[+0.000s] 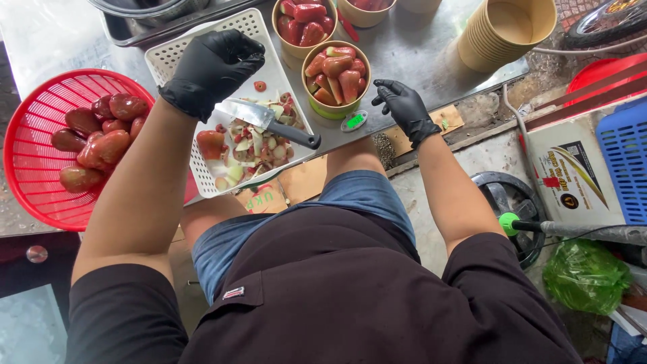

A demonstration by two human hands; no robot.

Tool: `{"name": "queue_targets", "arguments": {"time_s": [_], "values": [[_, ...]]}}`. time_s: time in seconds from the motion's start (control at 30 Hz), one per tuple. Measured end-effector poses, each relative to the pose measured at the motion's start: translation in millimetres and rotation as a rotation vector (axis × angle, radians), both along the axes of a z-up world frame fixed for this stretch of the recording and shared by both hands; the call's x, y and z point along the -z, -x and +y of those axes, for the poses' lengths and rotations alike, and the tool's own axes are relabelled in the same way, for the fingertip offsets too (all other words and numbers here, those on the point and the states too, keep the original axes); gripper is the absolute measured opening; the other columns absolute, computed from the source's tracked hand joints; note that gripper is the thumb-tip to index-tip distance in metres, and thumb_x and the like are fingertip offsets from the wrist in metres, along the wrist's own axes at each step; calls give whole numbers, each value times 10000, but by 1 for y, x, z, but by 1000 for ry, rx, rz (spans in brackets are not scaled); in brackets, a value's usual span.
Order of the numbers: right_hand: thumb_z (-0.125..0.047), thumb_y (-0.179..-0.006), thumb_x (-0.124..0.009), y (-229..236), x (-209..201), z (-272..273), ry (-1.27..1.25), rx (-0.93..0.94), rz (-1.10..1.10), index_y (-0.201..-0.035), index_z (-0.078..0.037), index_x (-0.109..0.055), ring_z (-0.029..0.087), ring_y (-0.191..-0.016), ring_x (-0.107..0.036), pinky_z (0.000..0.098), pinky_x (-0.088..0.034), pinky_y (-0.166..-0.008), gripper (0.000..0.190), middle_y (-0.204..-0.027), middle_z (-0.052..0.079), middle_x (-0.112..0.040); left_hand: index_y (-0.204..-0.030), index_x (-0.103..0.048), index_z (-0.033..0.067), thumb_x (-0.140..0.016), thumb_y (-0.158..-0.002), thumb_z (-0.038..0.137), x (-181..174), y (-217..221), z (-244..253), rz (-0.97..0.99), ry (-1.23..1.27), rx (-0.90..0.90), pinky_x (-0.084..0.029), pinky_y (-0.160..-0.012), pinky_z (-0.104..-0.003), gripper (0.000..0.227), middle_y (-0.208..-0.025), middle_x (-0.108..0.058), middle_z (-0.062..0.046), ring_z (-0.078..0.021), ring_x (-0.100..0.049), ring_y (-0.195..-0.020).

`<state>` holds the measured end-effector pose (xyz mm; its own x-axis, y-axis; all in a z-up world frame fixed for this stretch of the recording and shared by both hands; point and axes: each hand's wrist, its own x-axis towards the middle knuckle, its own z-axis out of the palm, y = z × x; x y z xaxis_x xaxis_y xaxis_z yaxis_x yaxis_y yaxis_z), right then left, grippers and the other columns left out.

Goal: Cutting wax apples into pieces and placing them into paper cups.

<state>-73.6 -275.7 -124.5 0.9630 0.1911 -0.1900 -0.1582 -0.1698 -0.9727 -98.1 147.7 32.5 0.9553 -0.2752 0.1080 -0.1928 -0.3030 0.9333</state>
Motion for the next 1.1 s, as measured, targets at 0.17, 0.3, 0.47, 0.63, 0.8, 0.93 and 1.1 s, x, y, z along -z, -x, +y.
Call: {"name": "queue_targets", "arguments": {"time_s": [0.17, 0.3, 0.47, 0.63, 0.8, 0.93, 1.1], "values": [[-338, -1046, -559, 0, -25, 18, 139, -21, 143, -1373, -122, -649, 71, -645, -600, 209, -427, -545, 402, -932, 47, -765, -1122, -747, 23, -774, -1003, 120, -17, 28, 5, -111, -164, -17, -546, -781, -231, 155, -954, -736, -22, -60, -649, -858], [-426, -1043, -487, -4, -50, 34, 250, -115, 219, -1392, -166, -623, 93, -655, -646, 213, -454, -542, 456, -932, 77, -765, -1146, -743, 32, -756, -998, 152, -28, 51, 10, -101, -128, -61, -568, -818, -232, 191, -983, -753, -9, -41, -668, -893], [-369, -1033, -440, -30, -20, 38, 216, -135, 371, -1270, -98, -615, 158, -664, -693, 265, -484, -535, 399, -932, 105, -774, -1185, -723, 31, -731, -993, 144, -31, 88, 15, -5, -102, -86, -557, -827, -238, 224, -1018, -750, -25, -48, -658, -901], [-305, -1031, -413, -41, -4, 41, 195, -109, 400, -1117, 21, -651, 195, -692, -744, 291, -537, -555, 412, -890, 140, -781, -1241, -708, 29, -708, -977, 112, -7, 123, 17, 108, -77, -108, -547, -850, -242, 277, -1033, -754, -45, -60, -651, -929], [-316, -1016, -440, -37, -12, 40, 209, -62, 329, -1040, 57, -674, 222, -687, -757, 291, -507, -530, 441, -842, 191, -772, -1271, -680, 19, -694, -946, 77, 18, 150, 23, 132, -22, -159, -551, -926, -247, 331, -1094, -763, -37, -72, -687, -1011], [-330, -1026, -428, -47, -18, 16, 158, -35, 310, -1040, 49, -681, 216, -677, -752, 282, -487, -515, 456, -833, 174, -774, -1270, -691, 17, -697, -942, 51, 33, 166, 28, 168, -17, -213, -551, -933, -253, 330, -1109, -763, -40, -80, -693, -1022], [-279, -1018, -420, -60, -27, -30, 143, 119, 276, -1028, 17, -720, 176, -659, -740, 270, -451, -494, 421, -802, 118, -781, -1268, -679, 17, -672, -935, 20, 38, 185, 31, 230, 38, -237, -552, -945, -261, 333, -1147, -751, -55, -91, -693, -1049]]}}
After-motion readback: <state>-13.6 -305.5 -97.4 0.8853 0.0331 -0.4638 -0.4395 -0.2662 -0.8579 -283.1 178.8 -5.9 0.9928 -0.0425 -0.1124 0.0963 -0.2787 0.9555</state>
